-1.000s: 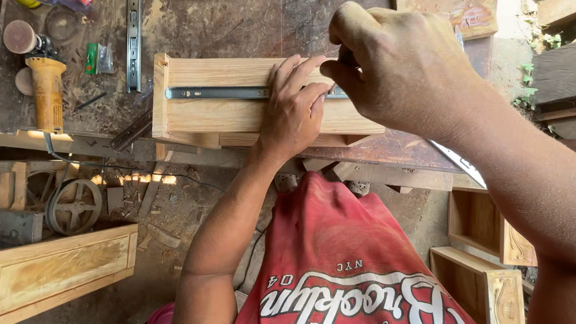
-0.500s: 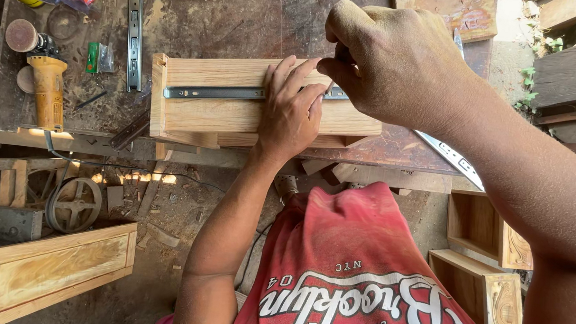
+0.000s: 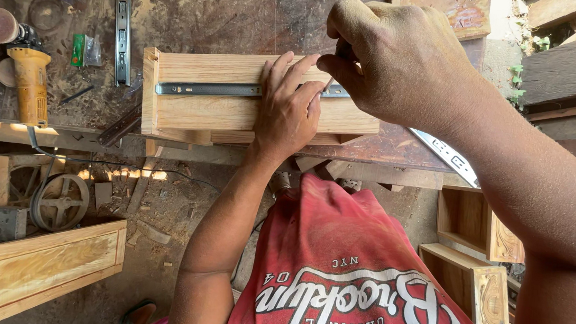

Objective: The person installs metal drawer slides onto a wooden drawer box using a screwdriver. They align the slides, insert screws, and tighten them on both sides of the drawer. The drawer is then placed into a cabinet frame to test the fit.

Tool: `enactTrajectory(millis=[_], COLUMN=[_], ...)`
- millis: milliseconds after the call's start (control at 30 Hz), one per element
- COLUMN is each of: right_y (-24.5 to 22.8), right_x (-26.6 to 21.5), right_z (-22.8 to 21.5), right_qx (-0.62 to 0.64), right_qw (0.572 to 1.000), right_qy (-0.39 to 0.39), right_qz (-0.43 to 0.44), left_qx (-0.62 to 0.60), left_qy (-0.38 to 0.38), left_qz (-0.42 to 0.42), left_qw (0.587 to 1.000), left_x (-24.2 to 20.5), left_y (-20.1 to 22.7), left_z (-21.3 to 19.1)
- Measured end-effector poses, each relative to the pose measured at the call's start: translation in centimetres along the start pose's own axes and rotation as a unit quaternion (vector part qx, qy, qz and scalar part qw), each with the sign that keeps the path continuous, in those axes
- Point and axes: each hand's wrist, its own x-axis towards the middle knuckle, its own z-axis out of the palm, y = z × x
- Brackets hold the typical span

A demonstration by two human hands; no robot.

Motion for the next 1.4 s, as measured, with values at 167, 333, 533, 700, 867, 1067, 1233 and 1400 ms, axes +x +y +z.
enactTrajectory(millis=[167, 333, 533, 700, 867, 1067, 1233, 1400], right_y=[-0.2, 0.0, 0.1, 0.2, -0.1, -0.4, 0.2, 0.1], right_x=[0.2, 0.0, 0.1, -0.1, 0.1, 0.8, 1.0, 1.1], right_z=[0.1, 0.2, 0.3, 0.5, 0.6, -0.7, -0.9, -0.9], right_qx=[-0.005, -0.012, -0.004, 0.011, 0.012, 0.113, -0.087, -0.156], right_qw=[1.000, 1.000, 1.000, 1.000, 1.000, 0.993, 0.986, 0.981], right_qy=[-0.005, 0.001, 0.001, 0.014, -0.012, -0.016, -0.013, -0.093], right_qz=[0.009, 0.004, 0.004, -0.001, 0.006, -0.034, -0.143, -0.062], left_qx=[0.003, 0.007, 0.008, 0.011, -0.043, -0.162, -0.139, -0.102], left_qy=[0.000, -0.002, -0.003, -0.002, 0.024, 0.017, 0.066, 0.079], left_qz=[0.004, 0.002, 0.000, -0.002, 0.021, 0.011, 0.046, 0.054], left_qw=[1.000, 1.000, 1.000, 1.000, 0.999, 0.987, 0.987, 0.990], left_x=[0.3, 0.1, 0.1, 0.0, 0.2, 1.9, 1.7, 1.5], left_y=[-0.2, -0.1, -0.1, 0.2, -0.3, -0.9, -1.1, -1.1], left_z=[0.1, 0.2, 0.0, 0.0, -0.3, 0.5, 1.4, 1.2])
